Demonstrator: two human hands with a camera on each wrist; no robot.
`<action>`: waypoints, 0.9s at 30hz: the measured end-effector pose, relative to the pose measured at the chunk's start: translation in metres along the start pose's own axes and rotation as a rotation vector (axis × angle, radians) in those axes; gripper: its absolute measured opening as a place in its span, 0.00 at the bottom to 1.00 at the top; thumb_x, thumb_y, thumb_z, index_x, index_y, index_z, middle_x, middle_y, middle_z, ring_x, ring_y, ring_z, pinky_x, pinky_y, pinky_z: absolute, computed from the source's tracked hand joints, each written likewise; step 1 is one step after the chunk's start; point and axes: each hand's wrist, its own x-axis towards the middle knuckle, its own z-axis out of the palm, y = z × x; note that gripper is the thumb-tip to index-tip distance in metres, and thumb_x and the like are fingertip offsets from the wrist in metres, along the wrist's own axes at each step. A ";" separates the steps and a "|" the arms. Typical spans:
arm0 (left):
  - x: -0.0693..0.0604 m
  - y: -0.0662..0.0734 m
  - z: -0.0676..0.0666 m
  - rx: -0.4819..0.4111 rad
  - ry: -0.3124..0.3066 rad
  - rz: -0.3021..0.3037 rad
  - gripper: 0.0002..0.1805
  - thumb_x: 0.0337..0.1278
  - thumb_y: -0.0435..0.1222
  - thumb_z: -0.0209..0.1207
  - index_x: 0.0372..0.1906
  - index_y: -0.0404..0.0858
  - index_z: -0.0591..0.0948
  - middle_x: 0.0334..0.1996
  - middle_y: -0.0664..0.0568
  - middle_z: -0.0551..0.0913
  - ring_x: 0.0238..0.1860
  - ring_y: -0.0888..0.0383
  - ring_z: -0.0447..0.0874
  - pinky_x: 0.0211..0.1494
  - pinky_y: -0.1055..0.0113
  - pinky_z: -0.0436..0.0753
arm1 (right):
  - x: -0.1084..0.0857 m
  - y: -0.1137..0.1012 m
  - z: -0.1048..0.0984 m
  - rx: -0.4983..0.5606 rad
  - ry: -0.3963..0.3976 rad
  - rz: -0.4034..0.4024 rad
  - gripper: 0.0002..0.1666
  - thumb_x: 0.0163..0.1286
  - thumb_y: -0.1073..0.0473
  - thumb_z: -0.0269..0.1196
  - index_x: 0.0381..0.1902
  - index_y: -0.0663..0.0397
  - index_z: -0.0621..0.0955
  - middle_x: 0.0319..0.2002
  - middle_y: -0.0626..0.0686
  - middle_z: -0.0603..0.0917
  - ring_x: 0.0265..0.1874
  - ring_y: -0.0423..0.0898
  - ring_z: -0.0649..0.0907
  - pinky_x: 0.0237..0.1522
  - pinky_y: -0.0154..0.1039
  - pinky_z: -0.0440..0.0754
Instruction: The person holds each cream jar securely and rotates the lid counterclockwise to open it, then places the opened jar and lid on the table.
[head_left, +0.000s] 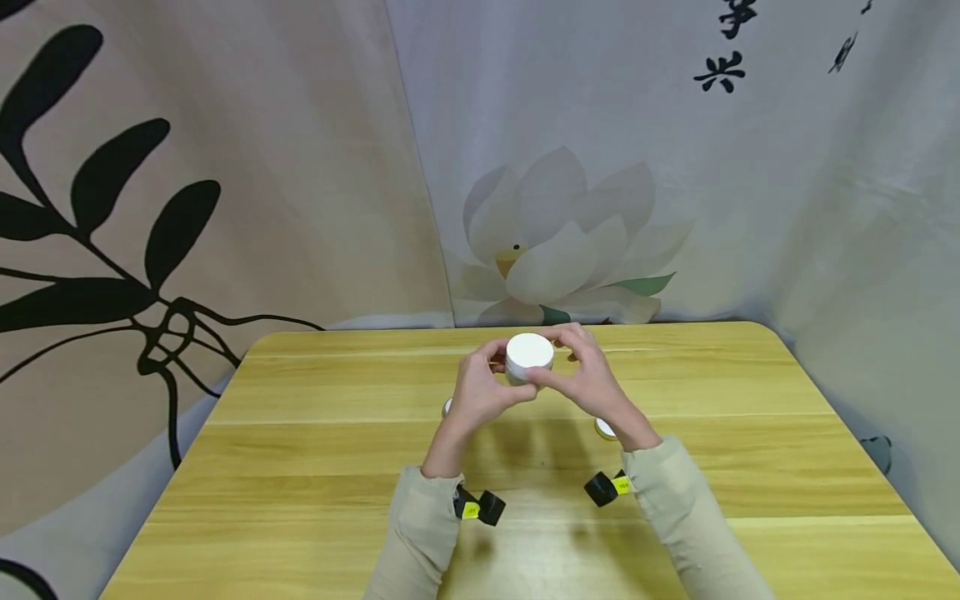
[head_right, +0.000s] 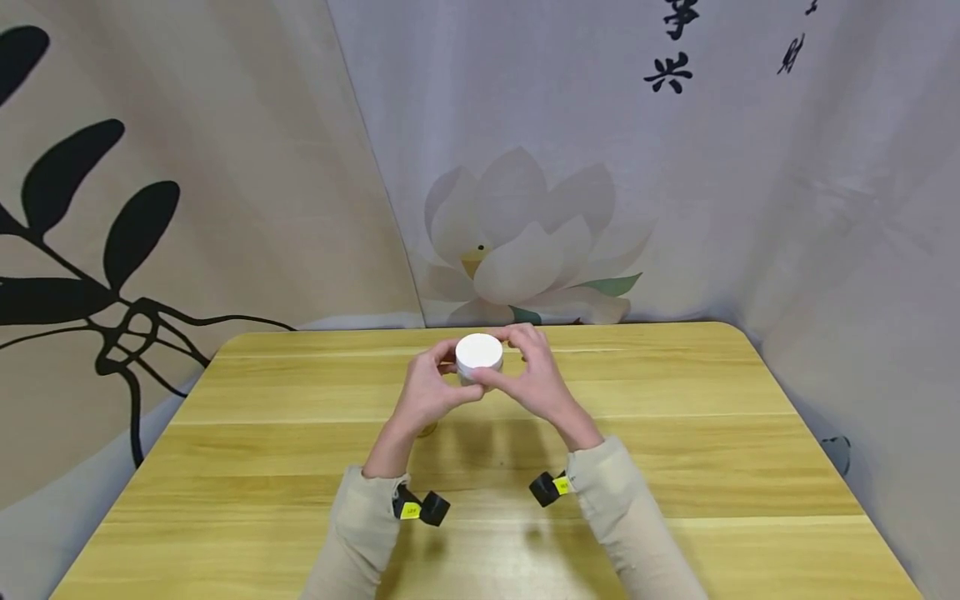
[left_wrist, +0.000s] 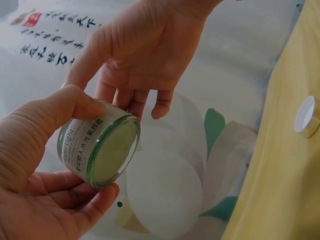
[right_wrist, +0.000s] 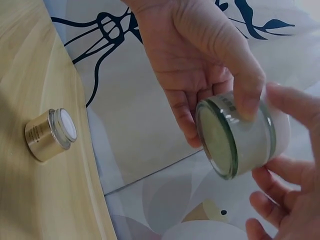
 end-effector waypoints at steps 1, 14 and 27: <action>0.000 0.000 0.000 -0.005 0.002 0.005 0.28 0.35 0.33 0.69 0.48 0.27 0.77 0.37 0.43 0.80 0.38 0.52 0.77 0.43 0.58 0.80 | 0.000 0.001 -0.001 0.005 -0.010 -0.013 0.27 0.56 0.58 0.69 0.55 0.51 0.78 0.50 0.51 0.74 0.48 0.51 0.67 0.41 0.45 0.63; 0.000 0.000 0.000 -0.020 -0.006 -0.005 0.28 0.34 0.30 0.69 0.48 0.26 0.77 0.38 0.42 0.80 0.39 0.51 0.77 0.43 0.58 0.80 | -0.004 -0.026 0.001 0.006 0.027 0.062 0.30 0.52 0.67 0.68 0.52 0.67 0.70 0.50 0.63 0.71 0.50 0.59 0.67 0.44 0.46 0.62; -0.001 0.003 0.000 -0.002 0.002 -0.017 0.29 0.35 0.31 0.70 0.49 0.27 0.77 0.39 0.42 0.81 0.39 0.51 0.77 0.43 0.57 0.80 | -0.002 0.000 -0.003 0.020 -0.027 -0.046 0.28 0.59 0.65 0.66 0.58 0.60 0.75 0.55 0.60 0.71 0.53 0.54 0.65 0.43 0.45 0.62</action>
